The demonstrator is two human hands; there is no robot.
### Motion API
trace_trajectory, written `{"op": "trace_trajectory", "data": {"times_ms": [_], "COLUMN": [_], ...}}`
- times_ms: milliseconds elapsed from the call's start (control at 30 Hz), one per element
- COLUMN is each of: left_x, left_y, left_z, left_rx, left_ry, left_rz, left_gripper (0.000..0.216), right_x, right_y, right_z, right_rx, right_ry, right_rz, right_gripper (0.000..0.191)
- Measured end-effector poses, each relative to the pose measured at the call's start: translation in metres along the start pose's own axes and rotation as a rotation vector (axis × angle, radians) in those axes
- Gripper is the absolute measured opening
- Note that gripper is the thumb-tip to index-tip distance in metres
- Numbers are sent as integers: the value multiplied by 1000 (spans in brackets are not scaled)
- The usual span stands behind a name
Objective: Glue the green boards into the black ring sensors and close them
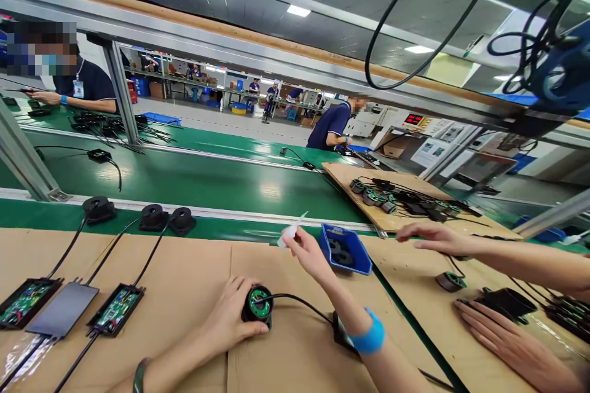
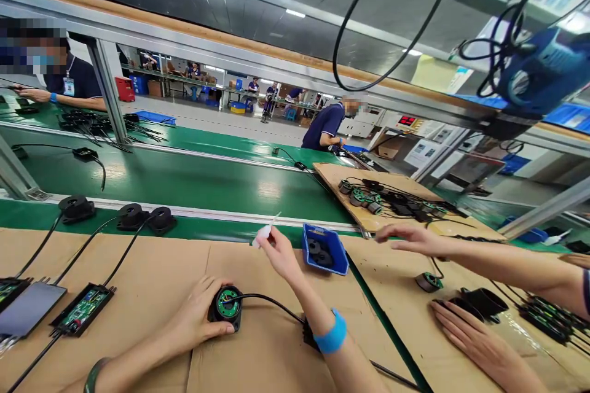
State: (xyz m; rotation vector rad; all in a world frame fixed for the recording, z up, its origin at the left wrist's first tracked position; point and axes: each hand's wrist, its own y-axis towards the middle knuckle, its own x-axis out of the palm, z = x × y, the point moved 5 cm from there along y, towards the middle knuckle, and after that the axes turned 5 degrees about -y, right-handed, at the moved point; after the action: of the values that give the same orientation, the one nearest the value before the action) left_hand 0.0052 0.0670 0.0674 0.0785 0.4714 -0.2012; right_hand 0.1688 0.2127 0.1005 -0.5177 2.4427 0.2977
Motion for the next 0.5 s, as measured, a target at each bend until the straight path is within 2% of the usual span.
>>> {"op": "trace_trajectory", "data": {"times_ms": [100,200,267,367,500], "left_x": [1,-1,-3,-6,-2], "left_y": [2,1,-2,-9,-20], "left_z": [1,6,13,21,24], "left_rx": [2,17,31,50,27], "left_ry": [18,18,9,-45,-298], "left_rz": [-5,-28,-74,-203,-380], "left_gripper": [46,43,44,46,54], "right_x": [4,12,13,12,15], "right_y": [-65,-115,-130,-134,-131], "right_z": [-24,-34,-31,-22,-17], "right_rx": [-79,-118,-127,-119,-167], "right_ry": [57,18,-43,-7,125], "right_rz": [-244,-468,-477,-370,-313], "right_gripper": [43,37,32,36,41]}}
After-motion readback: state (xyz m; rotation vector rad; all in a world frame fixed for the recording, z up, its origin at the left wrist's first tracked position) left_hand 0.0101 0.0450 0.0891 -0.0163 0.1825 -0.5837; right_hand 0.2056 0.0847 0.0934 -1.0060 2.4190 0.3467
